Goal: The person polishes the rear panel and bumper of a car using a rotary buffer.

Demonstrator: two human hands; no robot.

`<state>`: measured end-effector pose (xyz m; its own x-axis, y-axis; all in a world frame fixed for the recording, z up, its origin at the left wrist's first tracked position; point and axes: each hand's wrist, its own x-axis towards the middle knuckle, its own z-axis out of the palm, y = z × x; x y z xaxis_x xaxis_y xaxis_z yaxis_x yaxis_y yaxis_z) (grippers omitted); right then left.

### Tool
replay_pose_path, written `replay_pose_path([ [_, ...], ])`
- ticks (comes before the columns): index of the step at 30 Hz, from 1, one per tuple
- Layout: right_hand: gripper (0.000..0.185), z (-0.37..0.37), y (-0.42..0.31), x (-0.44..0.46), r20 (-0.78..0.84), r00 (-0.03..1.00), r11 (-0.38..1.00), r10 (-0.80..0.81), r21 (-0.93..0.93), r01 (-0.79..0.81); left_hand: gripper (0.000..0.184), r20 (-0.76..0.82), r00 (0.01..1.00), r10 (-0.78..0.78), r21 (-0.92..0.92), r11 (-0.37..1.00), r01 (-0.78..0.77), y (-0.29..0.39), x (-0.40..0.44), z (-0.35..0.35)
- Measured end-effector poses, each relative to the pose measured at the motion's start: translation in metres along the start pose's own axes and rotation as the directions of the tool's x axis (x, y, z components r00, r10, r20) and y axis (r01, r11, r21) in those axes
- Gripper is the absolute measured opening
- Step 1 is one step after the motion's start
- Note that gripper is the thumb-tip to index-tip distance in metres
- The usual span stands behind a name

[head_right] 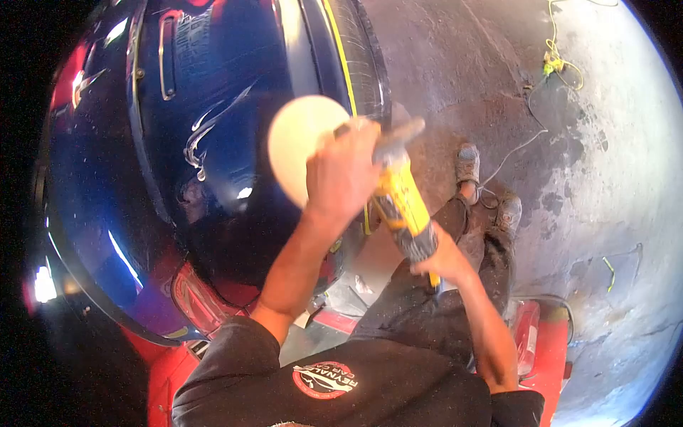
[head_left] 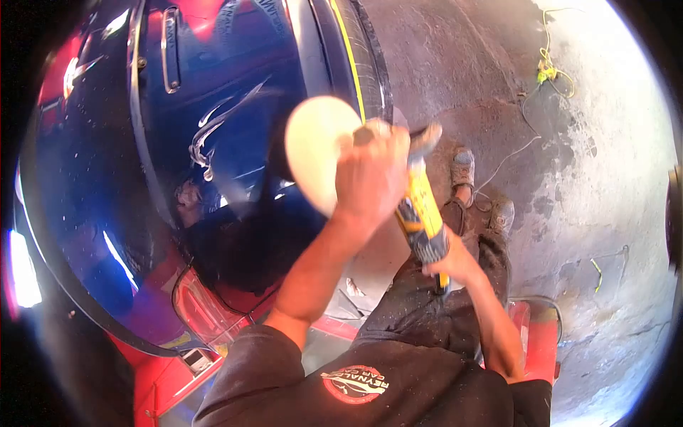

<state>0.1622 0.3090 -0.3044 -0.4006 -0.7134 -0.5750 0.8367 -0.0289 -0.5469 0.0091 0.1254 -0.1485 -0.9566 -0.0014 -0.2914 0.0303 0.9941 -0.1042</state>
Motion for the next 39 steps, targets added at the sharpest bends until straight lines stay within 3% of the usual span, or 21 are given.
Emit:
replay_pose_path([
  [3,0.087,0.006,0.046,-0.042,0.069,0.990,0.990,0.123,0.063,-0.127,0.026,0.181,0.983,-0.018,-0.048,0.998,0.027,0.016,-0.032,0.014],
  [4,0.085,0.010,0.030,-0.053,0.077,0.982,0.983,0.172,0.055,-0.177,0.024,0.239,0.971,-0.023,-0.056,0.998,0.037,0.020,-0.035,0.020],
  [6,0.084,0.012,0.039,-0.060,0.130,0.966,0.953,0.223,0.178,-0.244,0.021,0.269,0.963,0.013,-0.080,0.997,0.009,0.024,-0.031,0.031],
  [11,0.080,0.006,0.019,-0.032,0.190,0.959,0.910,0.210,0.320,-0.263,0.016,0.189,0.973,0.135,0.064,0.987,-0.149,0.029,0.022,0.035],
  [12,0.072,0.001,0.018,-0.021,0.209,0.963,0.930,0.167,0.292,-0.225,0.015,0.228,0.968,0.102,0.038,0.993,-0.113,0.028,0.038,0.032],
  [15,0.061,0.000,-0.042,0.009,0.221,0.964,0.858,0.151,0.454,-0.239,0.009,0.262,0.962,0.081,0.057,0.993,-0.099,0.019,0.096,0.012],
  [17,0.056,-0.003,-0.064,0.033,0.214,0.968,0.846,0.129,0.485,-0.220,0.014,0.163,0.975,0.152,0.108,0.979,-0.170,0.007,0.130,0.002],
  [23,0.055,-0.008,-0.094,0.062,0.122,0.990,0.917,0.071,0.382,-0.113,0.013,0.083,0.990,0.115,0.096,0.988,-0.123,-0.016,0.153,-0.027],
  [27,0.064,0.005,-0.072,0.019,0.136,0.986,0.927,0.102,0.346,-0.143,0.012,0.126,0.990,0.068,0.017,0.997,-0.071,-0.004,0.095,-0.034],
  [31,0.074,0.011,-0.026,-0.037,0.101,0.979,0.965,0.176,0.180,-0.192,0.019,0.137,0.986,0.093,-0.025,0.996,-0.091,0.005,0.020,-0.010],
  [32,0.076,0.013,-0.011,-0.050,0.102,0.975,0.954,0.195,0.211,-0.213,0.018,0.149,0.982,0.112,-0.047,0.993,-0.106,0.009,0.006,-0.010],
  [35,0.079,0.019,-0.004,-0.071,0.096,0.959,0.937,0.265,0.207,-0.280,0.016,0.376,0.926,0.015,-0.126,0.991,0.035,0.017,-0.012,-0.009],
  [39,0.080,0.018,-0.030,-0.052,0.042,0.966,0.961,0.253,0.103,-0.256,0.016,0.258,0.964,0.068,-0.123,0.992,-0.037,0.000,0.006,-0.016],
])
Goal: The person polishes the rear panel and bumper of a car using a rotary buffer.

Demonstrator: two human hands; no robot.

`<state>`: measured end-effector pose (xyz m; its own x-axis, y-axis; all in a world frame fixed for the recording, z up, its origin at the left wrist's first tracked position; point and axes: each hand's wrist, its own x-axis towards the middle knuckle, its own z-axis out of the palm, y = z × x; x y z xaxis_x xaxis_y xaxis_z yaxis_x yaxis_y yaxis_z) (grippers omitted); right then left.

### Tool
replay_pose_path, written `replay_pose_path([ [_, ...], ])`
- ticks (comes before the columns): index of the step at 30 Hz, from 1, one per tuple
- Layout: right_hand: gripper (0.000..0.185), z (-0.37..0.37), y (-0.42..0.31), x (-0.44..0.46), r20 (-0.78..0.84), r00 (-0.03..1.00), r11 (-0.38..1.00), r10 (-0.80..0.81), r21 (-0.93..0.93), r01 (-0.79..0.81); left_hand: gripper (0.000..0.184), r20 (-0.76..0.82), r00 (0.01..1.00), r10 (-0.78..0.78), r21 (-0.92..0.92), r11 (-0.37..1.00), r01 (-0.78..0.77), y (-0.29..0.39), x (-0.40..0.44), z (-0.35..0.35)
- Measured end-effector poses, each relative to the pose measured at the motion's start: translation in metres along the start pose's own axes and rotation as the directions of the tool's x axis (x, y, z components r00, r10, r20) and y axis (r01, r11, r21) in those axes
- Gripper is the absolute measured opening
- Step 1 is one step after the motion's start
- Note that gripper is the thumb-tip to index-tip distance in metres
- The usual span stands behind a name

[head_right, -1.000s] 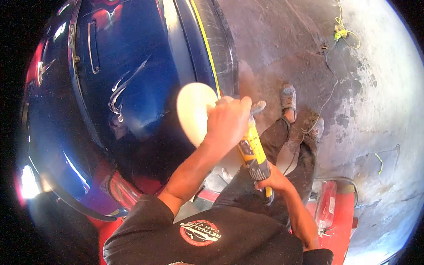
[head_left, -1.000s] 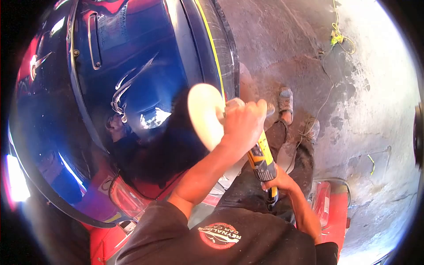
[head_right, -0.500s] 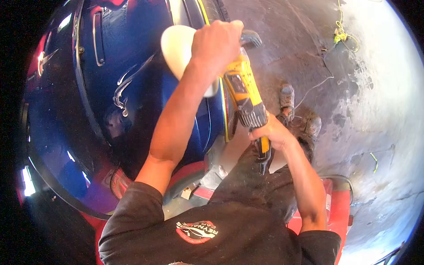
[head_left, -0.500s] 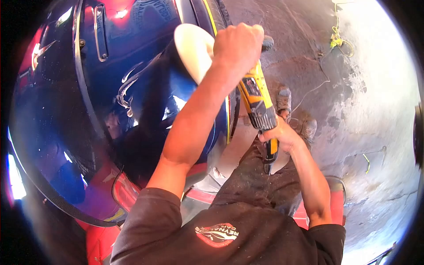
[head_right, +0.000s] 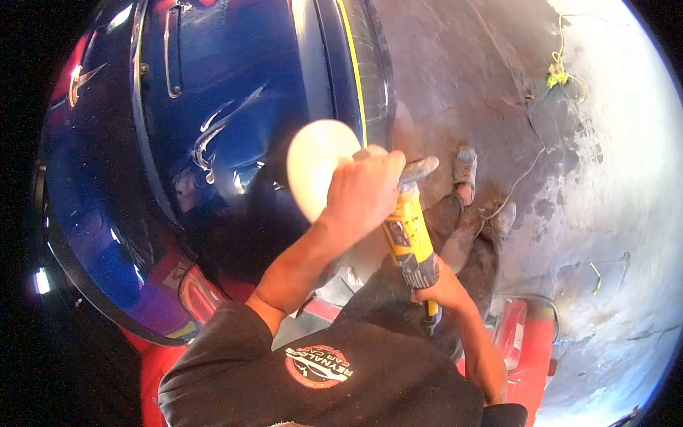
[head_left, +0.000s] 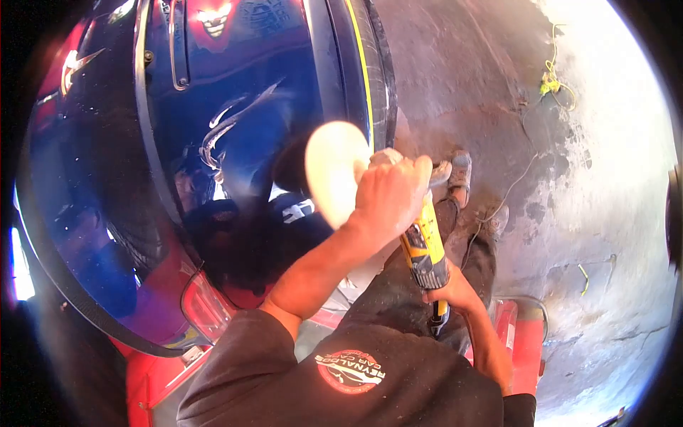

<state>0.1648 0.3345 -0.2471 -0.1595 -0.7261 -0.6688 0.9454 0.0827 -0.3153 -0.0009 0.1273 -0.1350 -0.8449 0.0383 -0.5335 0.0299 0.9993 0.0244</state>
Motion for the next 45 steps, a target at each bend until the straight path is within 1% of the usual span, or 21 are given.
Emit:
replay_pose_path([
  [2,0.079,-0.006,-0.018,0.024,0.006,0.995,0.995,-0.096,0.014,0.096,0.015,-0.127,0.991,0.051,0.051,0.998,-0.045,-0.011,0.025,-0.021],
  [3,0.078,-0.007,-0.041,0.034,0.007,0.992,0.991,-0.130,0.029,0.130,0.023,-0.174,0.984,0.047,0.102,0.994,-0.029,-0.020,0.043,-0.027],
  [6,0.070,-0.007,-0.122,0.065,-0.024,0.974,0.969,-0.224,0.103,0.225,0.012,-0.232,0.973,0.005,0.031,1.000,0.002,-0.040,0.096,-0.075],
  [8,0.066,-0.014,-0.168,0.085,-0.003,0.953,0.952,-0.302,0.047,0.302,0.017,-0.288,0.957,-0.045,0.079,0.994,0.071,-0.051,0.128,-0.101],
  [9,0.063,-0.017,-0.184,0.098,0.003,0.945,0.945,-0.328,-0.020,0.328,0.020,-0.321,0.947,-0.012,0.127,0.990,0.055,-0.062,0.145,-0.108],
  [10,0.060,-0.021,-0.198,0.108,0.011,0.936,0.933,-0.351,-0.085,0.351,0.022,-0.399,0.917,0.017,0.146,0.988,0.045,-0.070,0.157,-0.113],
  [12,0.058,-0.022,-0.218,0.121,-0.007,0.946,0.945,-0.325,-0.051,0.324,0.023,-0.454,0.885,0.103,0.241,0.970,0.010,-0.079,0.173,-0.125],
  [13,0.057,-0.019,-0.216,0.121,-0.014,0.953,0.953,-0.302,-0.033,0.301,0.025,-0.445,0.892,0.076,0.171,0.985,0.002,-0.080,0.167,-0.126],
  [15,0.055,-0.014,-0.199,0.113,-0.015,0.943,0.943,-0.333,-0.017,0.333,0.029,-0.421,0.907,0.028,0.029,0.999,-0.018,-0.074,0.154,-0.131],
  [18,0.062,-0.008,-0.165,0.090,0.001,0.946,0.946,-0.325,-0.008,0.325,0.036,-0.328,0.945,-0.015,0.130,0.990,0.060,-0.061,0.115,-0.102],
  [20,0.067,-0.001,-0.123,0.069,-0.014,0.959,0.958,-0.285,0.025,0.285,0.034,-0.263,0.963,-0.057,0.102,0.991,0.087,-0.047,0.079,-0.075],
  [22,0.075,-0.002,-0.072,0.052,-0.004,0.976,0.976,-0.216,0.036,0.216,0.032,-0.274,0.961,-0.029,0.070,0.996,0.050,-0.035,0.035,-0.046],
  [24,0.082,-0.005,-0.020,0.035,-0.050,0.974,0.973,-0.219,-0.081,0.215,0.027,-0.275,0.960,-0.047,0.072,0.995,0.069,-0.018,-0.006,-0.016],
  [26,0.084,-0.005,0.019,0.017,-0.044,0.978,0.970,-0.202,-0.144,0.194,0.025,-0.164,0.981,-0.105,-0.045,0.994,0.098,-0.008,-0.039,0.005],
  [30,0.082,-0.004,0.060,-0.011,-0.054,0.987,0.975,-0.153,-0.172,0.142,0.025,-0.039,0.988,-0.153,-0.153,0.978,0.145,0.004,-0.077,0.030],
  [34,0.084,0.002,0.042,-0.023,-0.120,0.977,0.952,-0.178,-0.271,0.140,0.013,-0.135,0.987,-0.087,-0.193,0.979,0.060,-0.006,-0.083,0.018],
  [35,0.085,0.004,0.033,-0.025,-0.142,0.970,0.951,-0.198,-0.266,0.155,0.015,-0.261,0.964,-0.058,-0.242,0.970,-0.007,-0.010,-0.082,0.012],
  [38,0.086,0.011,-0.014,-0.022,-0.197,0.948,0.919,-0.251,-0.357,0.169,0.017,-0.416,0.907,-0.068,-0.284,0.957,-0.059,-0.031,-0.069,-0.009],
  [43,0.084,0.027,-0.112,0.002,-0.227,0.910,0.832,-0.347,-0.522,0.187,0.021,-0.614,0.784,-0.086,-0.233,0.969,-0.077,-0.070,-0.017,-0.057],
  [44,0.081,0.028,-0.128,0.013,-0.209,0.901,0.830,-0.381,-0.507,0.233,0.021,-0.648,0.757,-0.084,-0.210,0.975,-0.071,-0.079,-0.003,-0.067],
  [45,0.080,0.030,-0.147,0.022,-0.220,0.901,0.828,-0.374,-0.517,0.217,0.021,-0.684,0.725,-0.084,-0.236,0.965,-0.110,-0.086,0.012,-0.079],
])
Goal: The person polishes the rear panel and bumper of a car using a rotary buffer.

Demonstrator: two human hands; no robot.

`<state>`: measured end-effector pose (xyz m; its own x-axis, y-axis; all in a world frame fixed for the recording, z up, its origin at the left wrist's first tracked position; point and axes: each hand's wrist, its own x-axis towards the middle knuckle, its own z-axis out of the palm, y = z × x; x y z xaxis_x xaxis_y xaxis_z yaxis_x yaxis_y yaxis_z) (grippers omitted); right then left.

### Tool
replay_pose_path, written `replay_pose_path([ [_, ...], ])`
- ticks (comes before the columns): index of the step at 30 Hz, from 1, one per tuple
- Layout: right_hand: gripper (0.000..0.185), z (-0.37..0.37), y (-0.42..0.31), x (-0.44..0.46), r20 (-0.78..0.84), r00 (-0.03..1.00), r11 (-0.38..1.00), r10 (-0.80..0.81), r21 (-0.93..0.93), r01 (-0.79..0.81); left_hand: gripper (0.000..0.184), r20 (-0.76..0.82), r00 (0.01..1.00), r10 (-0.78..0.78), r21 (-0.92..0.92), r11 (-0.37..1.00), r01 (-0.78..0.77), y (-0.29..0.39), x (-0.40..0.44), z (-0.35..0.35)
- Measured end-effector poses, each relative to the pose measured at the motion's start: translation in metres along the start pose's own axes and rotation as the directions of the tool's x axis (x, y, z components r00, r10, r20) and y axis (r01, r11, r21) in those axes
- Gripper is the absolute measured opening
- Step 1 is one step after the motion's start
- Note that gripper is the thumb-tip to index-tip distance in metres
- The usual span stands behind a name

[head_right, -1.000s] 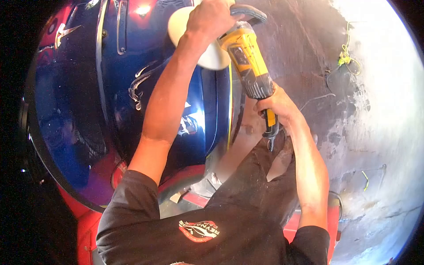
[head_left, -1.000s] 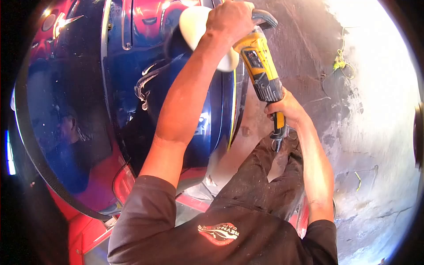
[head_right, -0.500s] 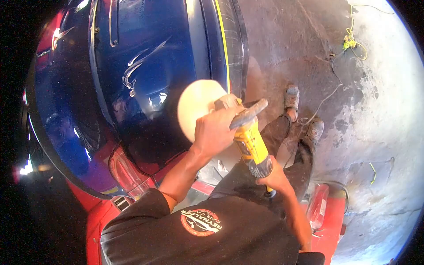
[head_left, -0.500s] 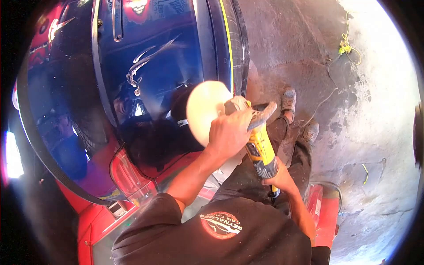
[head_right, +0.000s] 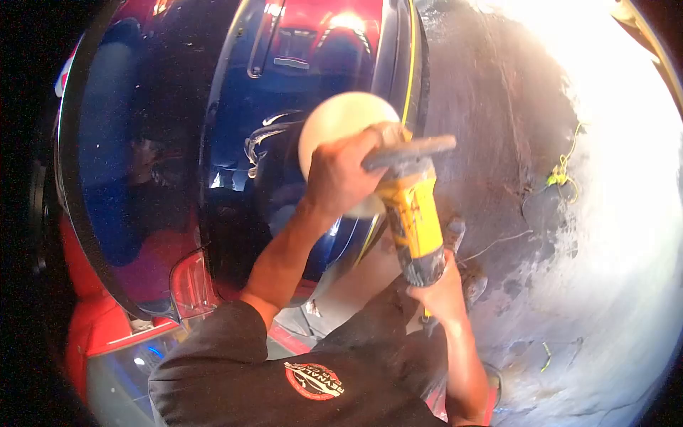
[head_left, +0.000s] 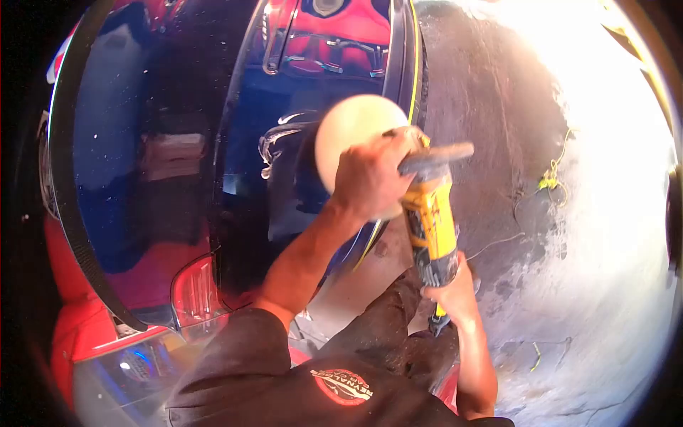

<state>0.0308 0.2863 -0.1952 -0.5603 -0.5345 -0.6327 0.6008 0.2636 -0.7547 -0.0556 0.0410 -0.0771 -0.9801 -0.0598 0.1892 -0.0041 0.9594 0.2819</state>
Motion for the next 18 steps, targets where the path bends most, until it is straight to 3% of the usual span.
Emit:
replay_pose_path([
  [3,0.071,-0.005,-0.046,0.036,-0.070,0.994,0.996,-0.082,-0.025,0.080,0.027,-0.065,0.998,-0.022,-0.048,0.999,0.019,-0.020,0.048,-0.002],
  [8,0.070,-0.002,-0.052,0.049,-0.038,0.997,0.997,-0.062,-0.042,0.060,0.029,-0.141,0.990,0.010,-0.016,1.000,-0.012,-0.027,0.055,-0.008],
  [11,0.068,0.014,-0.028,0.019,-0.071,0.989,0.992,-0.128,0.003,0.128,0.027,-0.098,0.995,-0.022,0.010,1.000,0.024,-0.021,0.007,-0.013],
  [15,0.080,0.021,0.020,-0.033,0.043,0.998,0.986,-0.034,-0.164,0.041,0.022,-0.050,0.996,-0.072,0.019,0.997,0.073,0.010,-0.077,-0.036],
  [18,0.082,0.030,0.036,-0.067,0.072,0.997,0.984,0.025,-0.177,-0.012,0.022,0.014,0.993,-0.116,0.034,0.993,0.115,0.026,-0.118,-0.052],
])
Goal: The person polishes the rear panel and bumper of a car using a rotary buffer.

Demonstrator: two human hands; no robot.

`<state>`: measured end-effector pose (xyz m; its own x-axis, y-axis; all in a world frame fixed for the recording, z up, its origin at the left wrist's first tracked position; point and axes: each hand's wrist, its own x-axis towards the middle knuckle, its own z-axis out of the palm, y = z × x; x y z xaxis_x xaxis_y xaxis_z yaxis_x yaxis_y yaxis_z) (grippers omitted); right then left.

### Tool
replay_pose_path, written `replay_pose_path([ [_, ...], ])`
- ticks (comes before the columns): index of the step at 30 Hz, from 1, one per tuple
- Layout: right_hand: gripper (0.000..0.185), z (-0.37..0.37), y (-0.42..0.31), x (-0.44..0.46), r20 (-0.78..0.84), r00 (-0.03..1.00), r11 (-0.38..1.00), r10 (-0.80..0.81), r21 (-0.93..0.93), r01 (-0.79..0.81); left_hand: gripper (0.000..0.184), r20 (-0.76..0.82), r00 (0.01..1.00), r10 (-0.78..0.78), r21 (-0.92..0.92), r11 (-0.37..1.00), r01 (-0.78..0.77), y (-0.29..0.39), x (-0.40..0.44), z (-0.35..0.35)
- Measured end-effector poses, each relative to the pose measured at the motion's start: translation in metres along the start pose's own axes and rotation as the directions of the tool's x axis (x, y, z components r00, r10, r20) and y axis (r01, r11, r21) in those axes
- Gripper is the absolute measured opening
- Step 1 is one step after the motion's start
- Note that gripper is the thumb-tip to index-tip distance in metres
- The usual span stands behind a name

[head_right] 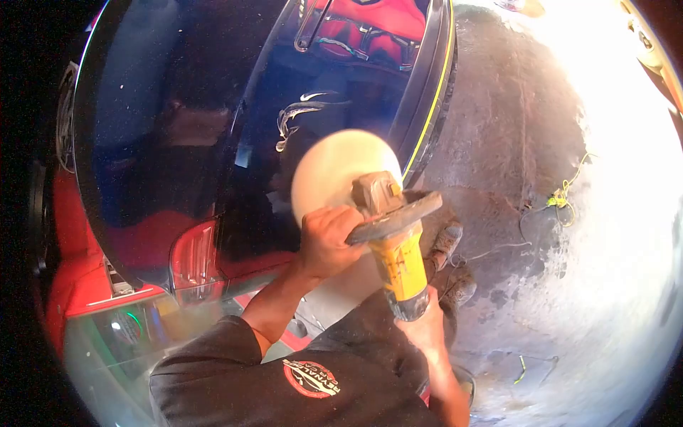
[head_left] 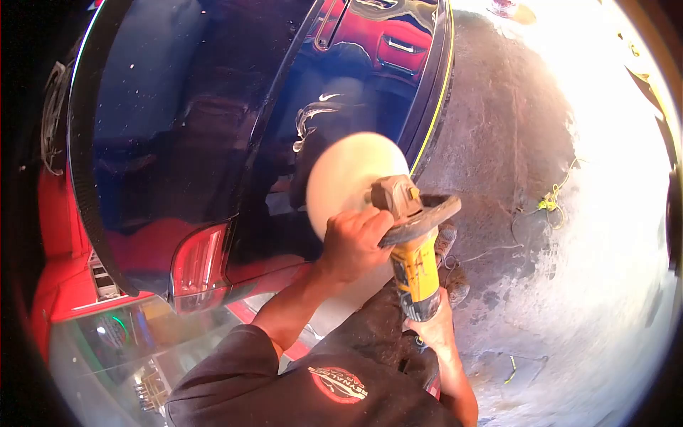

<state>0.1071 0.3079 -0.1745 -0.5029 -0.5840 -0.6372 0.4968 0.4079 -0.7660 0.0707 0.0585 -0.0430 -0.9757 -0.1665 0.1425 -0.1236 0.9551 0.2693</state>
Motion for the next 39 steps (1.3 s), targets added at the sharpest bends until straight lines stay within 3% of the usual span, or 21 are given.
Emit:
replay_pose_path([
  [6,0.081,-0.012,-0.016,0.014,-0.024,0.998,0.996,-0.049,0.073,0.051,0.025,-0.050,0.999,0.018,-0.010,1.000,-0.019,-0.002,0.038,0.002],
  [9,0.080,-0.040,-0.050,0.052,-0.061,0.993,0.994,-0.101,-0.051,0.098,0.024,-0.142,0.988,0.058,-0.019,0.998,-0.061,-0.017,0.085,0.008],
  [12,0.073,-0.059,-0.097,0.089,-0.064,0.981,0.983,-0.182,-0.049,0.179,0.027,-0.209,0.975,0.074,-0.004,0.997,-0.077,-0.029,0.137,0.008],
  [15,0.068,-0.068,-0.123,0.128,-0.071,0.981,0.979,-0.183,0.079,0.189,0.019,-0.245,0.965,0.096,0.011,0.995,-0.096,-0.041,0.189,0.004],
  [19,0.067,-0.069,-0.138,0.154,-0.085,0.967,0.963,-0.241,0.104,0.249,0.019,-0.244,0.966,0.087,0.104,0.993,-0.063,-0.046,0.218,0.000],
  [23,0.071,-0.067,-0.125,0.141,-0.043,0.967,0.967,-0.251,0.033,0.252,0.026,-0.284,0.949,0.135,0.062,0.991,-0.122,-0.041,0.188,-0.002],
  [26,0.077,-0.057,-0.092,0.108,-0.013,0.951,0.950,-0.308,-0.068,0.306,0.031,-0.194,0.975,0.108,0.091,0.992,-0.092,-0.023,0.125,-0.017],
  [32,0.083,-0.032,-0.039,0.028,0.113,0.990,0.981,-0.082,-0.167,0.100,0.019,-0.096,0.994,0.046,0.078,0.996,-0.039,0.014,0.013,-0.039],
  [33,0.083,-0.025,-0.031,0.022,0.109,0.984,0.979,-0.143,-0.129,0.157,0.020,-0.070,0.997,0.024,0.083,0.996,-0.018,0.017,0.006,-0.041],
  [36,0.084,-0.023,-0.024,0.014,0.123,0.984,0.984,-0.126,-0.108,0.140,0.029,-0.051,0.998,0.024,0.108,0.994,-0.018,0.021,0.005,-0.046],
  [39,0.084,-0.022,-0.046,0.035,0.058,0.978,0.968,-0.201,-0.141,0.208,0.029,-0.157,0.985,0.070,0.134,0.990,-0.049,0.011,0.027,-0.047],
])
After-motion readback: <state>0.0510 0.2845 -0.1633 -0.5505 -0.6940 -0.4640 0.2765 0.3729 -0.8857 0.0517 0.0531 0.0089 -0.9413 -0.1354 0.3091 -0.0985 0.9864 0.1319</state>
